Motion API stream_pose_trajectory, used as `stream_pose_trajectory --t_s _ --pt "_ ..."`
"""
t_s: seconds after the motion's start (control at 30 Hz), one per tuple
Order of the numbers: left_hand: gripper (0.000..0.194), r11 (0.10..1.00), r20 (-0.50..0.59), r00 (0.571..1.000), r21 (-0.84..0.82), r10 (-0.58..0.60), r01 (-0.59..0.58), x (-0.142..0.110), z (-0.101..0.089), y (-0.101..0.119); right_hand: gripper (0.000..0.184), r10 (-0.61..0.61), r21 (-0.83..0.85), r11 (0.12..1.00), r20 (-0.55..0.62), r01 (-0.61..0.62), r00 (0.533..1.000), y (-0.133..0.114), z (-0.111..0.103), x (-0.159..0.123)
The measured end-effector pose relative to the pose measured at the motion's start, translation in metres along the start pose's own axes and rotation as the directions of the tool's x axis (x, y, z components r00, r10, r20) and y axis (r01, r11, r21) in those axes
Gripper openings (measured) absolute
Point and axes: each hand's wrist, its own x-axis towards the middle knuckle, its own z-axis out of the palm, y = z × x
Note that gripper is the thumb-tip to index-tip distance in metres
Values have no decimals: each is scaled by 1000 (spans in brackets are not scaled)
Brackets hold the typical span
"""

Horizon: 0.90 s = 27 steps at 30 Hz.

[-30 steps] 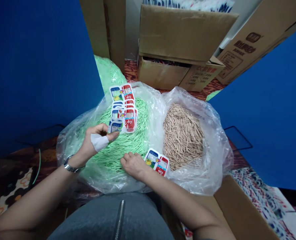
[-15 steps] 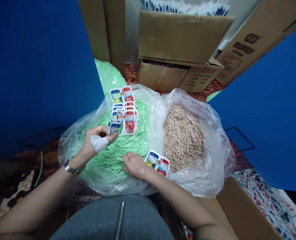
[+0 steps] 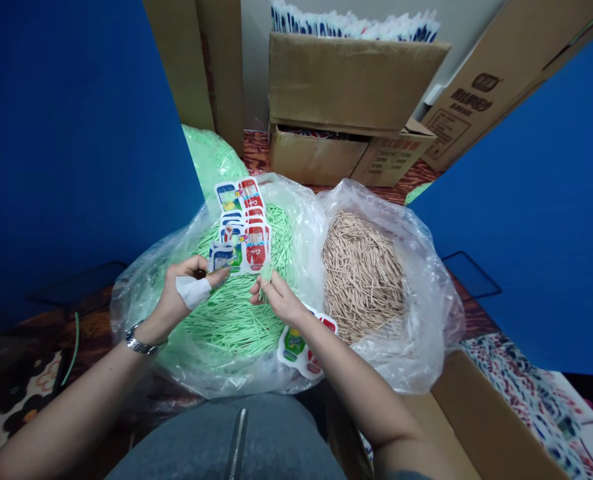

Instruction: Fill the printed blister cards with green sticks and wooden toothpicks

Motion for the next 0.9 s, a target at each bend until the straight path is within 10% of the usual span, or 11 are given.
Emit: stream_pose_trajectory --t_s 0.13,0.33,0.43,0.6,0.67,0.77,0.9 --pt "32 1000 13 1000 -24 -11 12 -1 -1 -3 25 -12 -408 912 77 42 997 -9 -12 -11" --pt "33 999 17 1000 -34 -9 9 -1 5 -5 20 264 -956 290 135 55 955 3 9 -33" --pt "33 999 42 999 -34 -27 29 -2 7 -6 18 310 -982 180 107 53 945 15 25 -35" --pt "32 1000 72 997 -20 -8 9 -3 5 -8 15 255 -972 233 106 45 961 7 19 -33" --pt "31 1000 75 997 -19 -6 7 -4 5 -8 13 193 -895 447 108 11 975 0 8 -33" --pt "32 1000 73 997 7 -6 6 -5 6 -8 21 140 -411 907 104 -86 985 -7 -4 -34" --pt "30 998 106 994 64 7 -13 -8 8 -10 33 116 236 965 -4 -112 993 -13 -5 -32"
